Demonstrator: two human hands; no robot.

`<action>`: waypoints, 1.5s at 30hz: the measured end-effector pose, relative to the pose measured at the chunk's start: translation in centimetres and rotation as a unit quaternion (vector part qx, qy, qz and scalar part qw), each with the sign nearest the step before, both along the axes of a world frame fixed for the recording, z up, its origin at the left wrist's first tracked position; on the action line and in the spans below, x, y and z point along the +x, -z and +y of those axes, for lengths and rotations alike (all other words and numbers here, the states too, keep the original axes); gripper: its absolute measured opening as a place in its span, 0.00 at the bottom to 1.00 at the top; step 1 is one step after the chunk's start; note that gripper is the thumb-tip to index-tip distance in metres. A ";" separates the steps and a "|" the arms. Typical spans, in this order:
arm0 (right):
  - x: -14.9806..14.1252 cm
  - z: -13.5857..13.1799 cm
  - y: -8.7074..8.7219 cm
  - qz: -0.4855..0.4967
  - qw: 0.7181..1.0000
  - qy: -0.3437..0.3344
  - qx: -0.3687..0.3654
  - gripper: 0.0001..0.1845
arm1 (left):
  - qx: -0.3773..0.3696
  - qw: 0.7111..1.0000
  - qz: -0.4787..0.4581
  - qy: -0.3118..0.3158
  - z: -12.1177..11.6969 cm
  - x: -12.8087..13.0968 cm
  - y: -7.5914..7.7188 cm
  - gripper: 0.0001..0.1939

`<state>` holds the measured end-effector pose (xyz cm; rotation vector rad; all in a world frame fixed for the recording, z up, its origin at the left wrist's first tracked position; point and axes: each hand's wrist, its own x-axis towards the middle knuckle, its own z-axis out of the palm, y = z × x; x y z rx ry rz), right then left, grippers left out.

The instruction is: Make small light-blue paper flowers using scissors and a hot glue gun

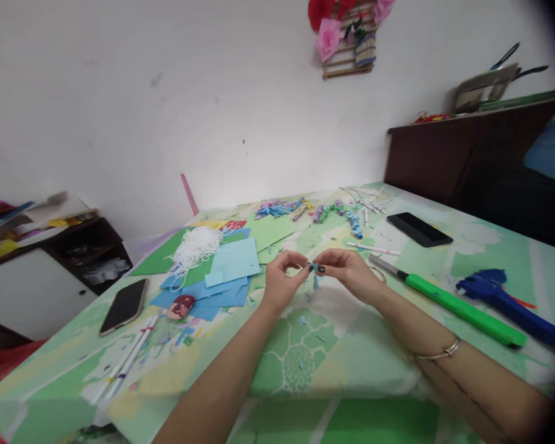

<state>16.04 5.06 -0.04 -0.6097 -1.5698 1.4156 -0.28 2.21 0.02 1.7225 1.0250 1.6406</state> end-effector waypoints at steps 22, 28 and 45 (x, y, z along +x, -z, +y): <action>-0.4 -0.5 -0.3 -0.010 0.999 0.034 0.018 0.10 | -0.073 0.992 -0.081 0.066 -0.4 0.4 -0.6 0.16; -0.4 -0.4 -0.3 -0.018 0.999 0.030 0.022 0.12 | -0.077 0.988 -0.096 0.088 0.0 0.3 -0.2 0.17; -0.4 -0.4 -0.3 -0.014 0.998 0.047 0.033 0.10 | -0.098 0.970 -0.177 0.135 0.7 0.1 0.6 0.18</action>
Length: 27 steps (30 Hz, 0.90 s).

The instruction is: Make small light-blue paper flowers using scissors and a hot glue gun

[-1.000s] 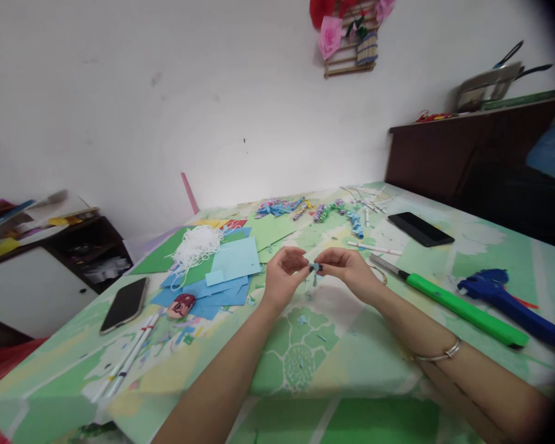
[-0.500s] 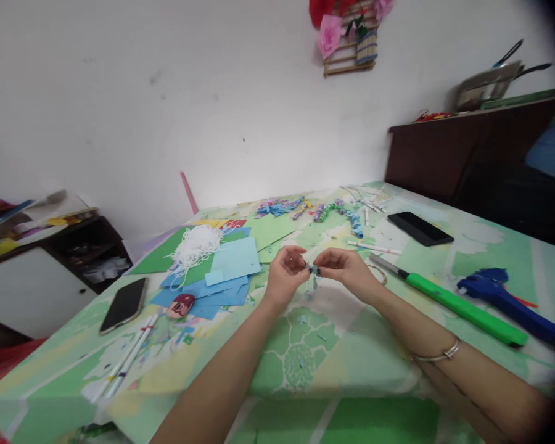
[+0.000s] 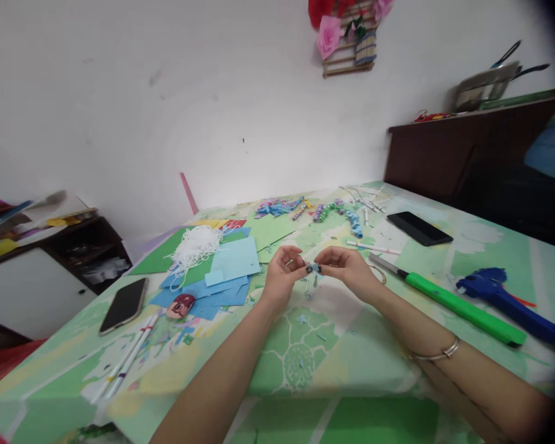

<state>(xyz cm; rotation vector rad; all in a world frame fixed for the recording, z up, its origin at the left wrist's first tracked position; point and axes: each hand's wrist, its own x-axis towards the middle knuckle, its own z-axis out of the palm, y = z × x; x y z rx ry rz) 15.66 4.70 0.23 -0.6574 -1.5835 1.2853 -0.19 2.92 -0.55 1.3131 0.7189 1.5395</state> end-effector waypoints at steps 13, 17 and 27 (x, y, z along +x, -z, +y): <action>-0.1 0.2 0.3 -0.017 0.998 0.033 0.043 0.11 | -0.016 0.999 0.044 -0.016 -0.3 0.2 -0.2 0.21; 0.0 0.1 0.0 0.011 0.999 0.026 0.021 0.12 | -0.016 0.999 0.038 -0.007 -0.1 -0.1 0.0 0.20; 0.0 0.0 0.0 0.013 1.000 0.017 0.013 0.12 | -0.016 0.999 0.035 -0.022 0.0 -0.1 0.1 0.18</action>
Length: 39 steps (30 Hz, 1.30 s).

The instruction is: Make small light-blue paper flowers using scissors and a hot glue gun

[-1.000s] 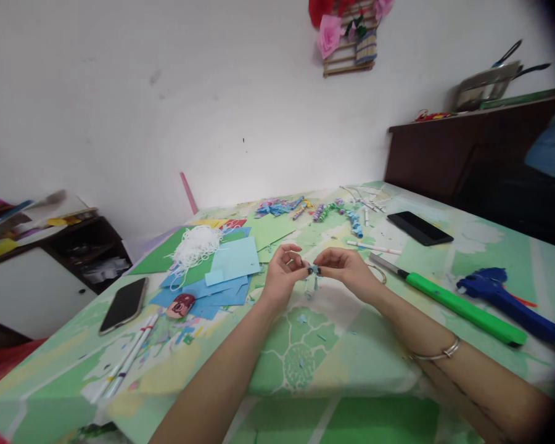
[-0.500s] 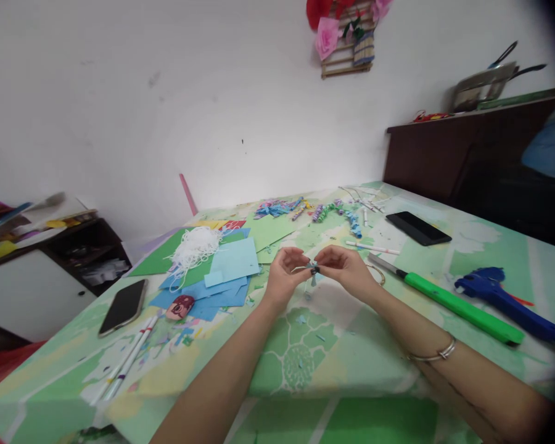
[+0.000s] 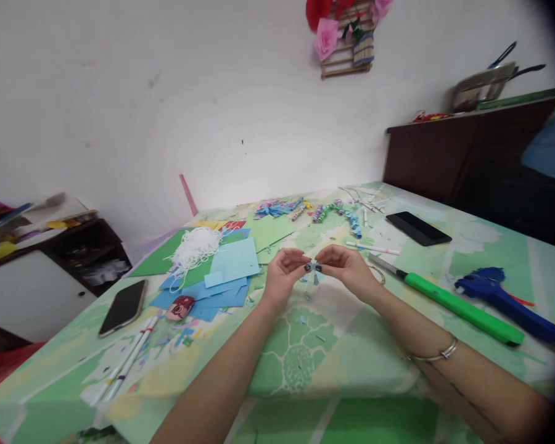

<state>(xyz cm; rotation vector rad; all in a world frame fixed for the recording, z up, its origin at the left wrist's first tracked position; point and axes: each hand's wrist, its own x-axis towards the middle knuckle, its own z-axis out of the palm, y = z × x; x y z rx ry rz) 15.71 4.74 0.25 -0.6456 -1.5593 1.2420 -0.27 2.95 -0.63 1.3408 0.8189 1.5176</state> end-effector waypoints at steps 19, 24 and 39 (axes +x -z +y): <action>0.3 0.3 0.1 -0.009 1.000 -0.007 0.011 0.08 | -0.018 0.999 0.030 -0.015 -0.2 -0.1 -0.3 0.15; 0.4 0.5 0.2 -0.006 1.000 -0.017 0.008 0.09 | -0.009 0.999 0.038 0.001 -0.4 -0.1 -0.4 0.14; 0.5 0.6 0.4 0.005 0.999 -0.045 -0.020 0.09 | -0.003 0.999 0.035 0.014 -0.5 0.0 -0.4 0.12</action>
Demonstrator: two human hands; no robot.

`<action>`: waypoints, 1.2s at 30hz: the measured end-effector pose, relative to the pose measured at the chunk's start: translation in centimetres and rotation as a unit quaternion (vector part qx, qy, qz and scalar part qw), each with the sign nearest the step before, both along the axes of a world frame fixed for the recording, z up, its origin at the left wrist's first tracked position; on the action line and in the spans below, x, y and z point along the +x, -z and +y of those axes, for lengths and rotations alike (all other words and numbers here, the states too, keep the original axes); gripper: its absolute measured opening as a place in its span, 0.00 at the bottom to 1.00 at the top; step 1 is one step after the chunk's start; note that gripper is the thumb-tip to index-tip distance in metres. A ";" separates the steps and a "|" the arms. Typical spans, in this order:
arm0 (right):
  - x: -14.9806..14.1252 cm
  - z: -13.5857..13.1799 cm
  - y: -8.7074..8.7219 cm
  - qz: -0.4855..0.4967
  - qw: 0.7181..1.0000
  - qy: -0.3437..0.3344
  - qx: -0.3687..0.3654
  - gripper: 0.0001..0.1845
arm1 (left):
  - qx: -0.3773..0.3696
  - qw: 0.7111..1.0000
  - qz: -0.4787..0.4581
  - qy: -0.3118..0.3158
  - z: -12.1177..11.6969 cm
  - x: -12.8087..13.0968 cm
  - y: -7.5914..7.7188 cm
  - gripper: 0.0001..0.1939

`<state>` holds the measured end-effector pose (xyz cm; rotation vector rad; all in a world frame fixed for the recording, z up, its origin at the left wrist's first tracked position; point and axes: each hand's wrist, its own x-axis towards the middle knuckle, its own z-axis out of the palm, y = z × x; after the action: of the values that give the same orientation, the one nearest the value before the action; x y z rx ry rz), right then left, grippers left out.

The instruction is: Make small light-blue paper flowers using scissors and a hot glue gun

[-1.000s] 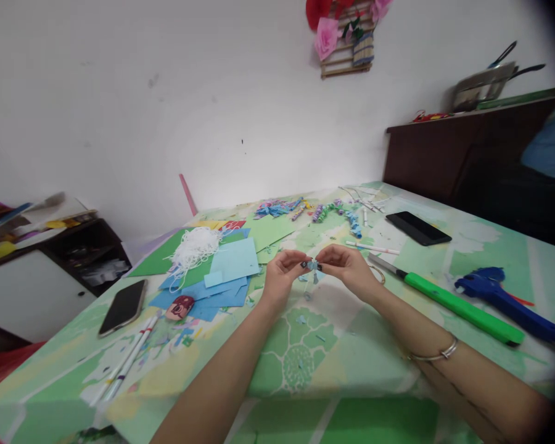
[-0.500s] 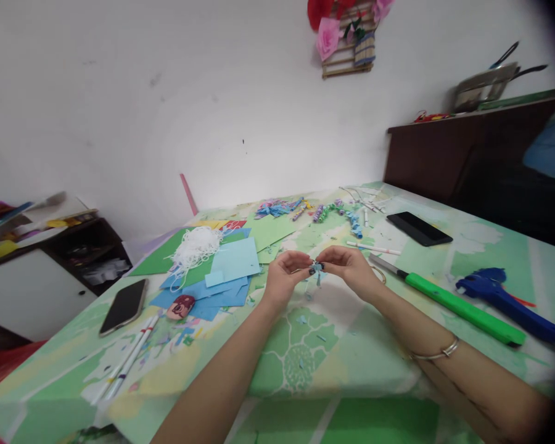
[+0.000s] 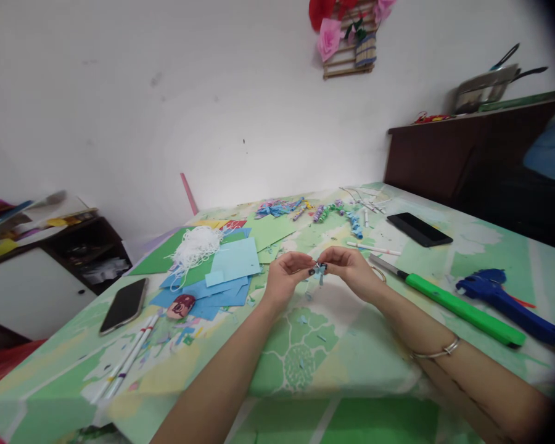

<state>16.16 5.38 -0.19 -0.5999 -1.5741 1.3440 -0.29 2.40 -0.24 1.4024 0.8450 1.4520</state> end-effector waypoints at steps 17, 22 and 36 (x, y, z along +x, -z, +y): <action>0.0 -0.1 0.0 0.002 1.000 -0.003 -0.006 0.09 | 0.020 0.999 0.026 -0.018 -0.5 0.3 -0.5 0.13; -0.1 -0.2 -0.2 0.006 1.000 -0.006 -0.002 0.07 | 0.038 0.998 0.036 -0.028 -0.4 0.3 -0.3 0.15; 0.0 -0.2 0.0 -0.004 1.000 -0.012 -0.003 0.09 | 0.121 0.989 0.061 -0.056 -0.4 0.6 -0.1 0.14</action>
<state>16.18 5.18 -0.19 -0.5920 -1.5896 1.3667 0.26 2.05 -0.11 1.6615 0.8578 1.6089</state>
